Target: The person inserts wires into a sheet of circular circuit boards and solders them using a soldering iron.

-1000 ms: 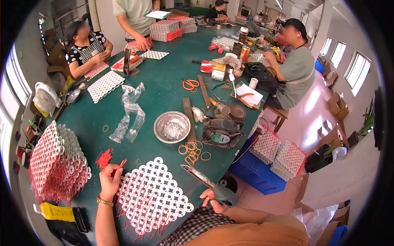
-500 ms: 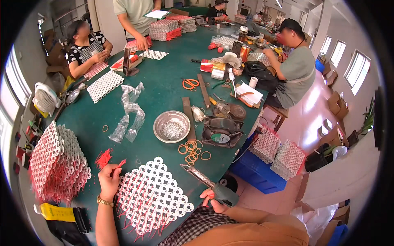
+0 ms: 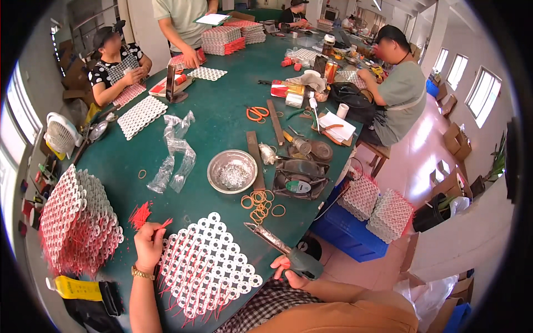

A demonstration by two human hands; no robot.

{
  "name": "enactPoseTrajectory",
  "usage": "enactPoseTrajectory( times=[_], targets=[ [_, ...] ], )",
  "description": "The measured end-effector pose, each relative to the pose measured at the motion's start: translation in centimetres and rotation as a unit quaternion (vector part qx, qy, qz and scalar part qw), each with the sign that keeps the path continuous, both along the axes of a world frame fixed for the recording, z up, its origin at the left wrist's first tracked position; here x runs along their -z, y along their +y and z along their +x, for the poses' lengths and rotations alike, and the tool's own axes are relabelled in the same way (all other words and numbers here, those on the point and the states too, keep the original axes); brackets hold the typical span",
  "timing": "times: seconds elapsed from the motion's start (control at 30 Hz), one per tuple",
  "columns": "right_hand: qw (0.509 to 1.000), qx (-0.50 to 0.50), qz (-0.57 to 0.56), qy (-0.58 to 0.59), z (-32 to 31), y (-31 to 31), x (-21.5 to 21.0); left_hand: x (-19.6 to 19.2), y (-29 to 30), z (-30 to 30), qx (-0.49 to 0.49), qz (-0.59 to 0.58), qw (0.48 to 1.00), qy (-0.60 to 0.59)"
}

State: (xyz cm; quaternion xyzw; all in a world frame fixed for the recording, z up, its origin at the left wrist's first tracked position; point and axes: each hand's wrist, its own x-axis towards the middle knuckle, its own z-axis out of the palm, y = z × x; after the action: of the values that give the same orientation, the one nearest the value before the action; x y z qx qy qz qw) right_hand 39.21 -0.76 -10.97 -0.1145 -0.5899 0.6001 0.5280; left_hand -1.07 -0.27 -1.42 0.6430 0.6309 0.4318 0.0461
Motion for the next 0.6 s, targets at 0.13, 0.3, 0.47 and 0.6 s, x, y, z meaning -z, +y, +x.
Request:
enactPoseTrajectory(
  times=[0.13,0.3,0.47,0.6],
  targets=[
    [1.000,0.002,0.005,-0.004,0.04,0.08,0.62,-0.50,0.17,0.47,0.005,0.021,0.999,0.028],
    [1.000,-0.004,-0.013,-0.022,0.11,-0.06,0.31,-0.48,0.24,0.55,0.005,0.033,0.999,0.043],
    [1.000,0.013,0.005,-0.006,0.04,-0.07,0.93,-0.23,0.18,0.36,0.004,0.016,0.999,0.032],
    [1.000,-0.002,0.002,-0.008,-0.06,-0.03,0.49,-0.15,0.05,0.12,0.007,0.008,0.999,0.037]
  ],
)
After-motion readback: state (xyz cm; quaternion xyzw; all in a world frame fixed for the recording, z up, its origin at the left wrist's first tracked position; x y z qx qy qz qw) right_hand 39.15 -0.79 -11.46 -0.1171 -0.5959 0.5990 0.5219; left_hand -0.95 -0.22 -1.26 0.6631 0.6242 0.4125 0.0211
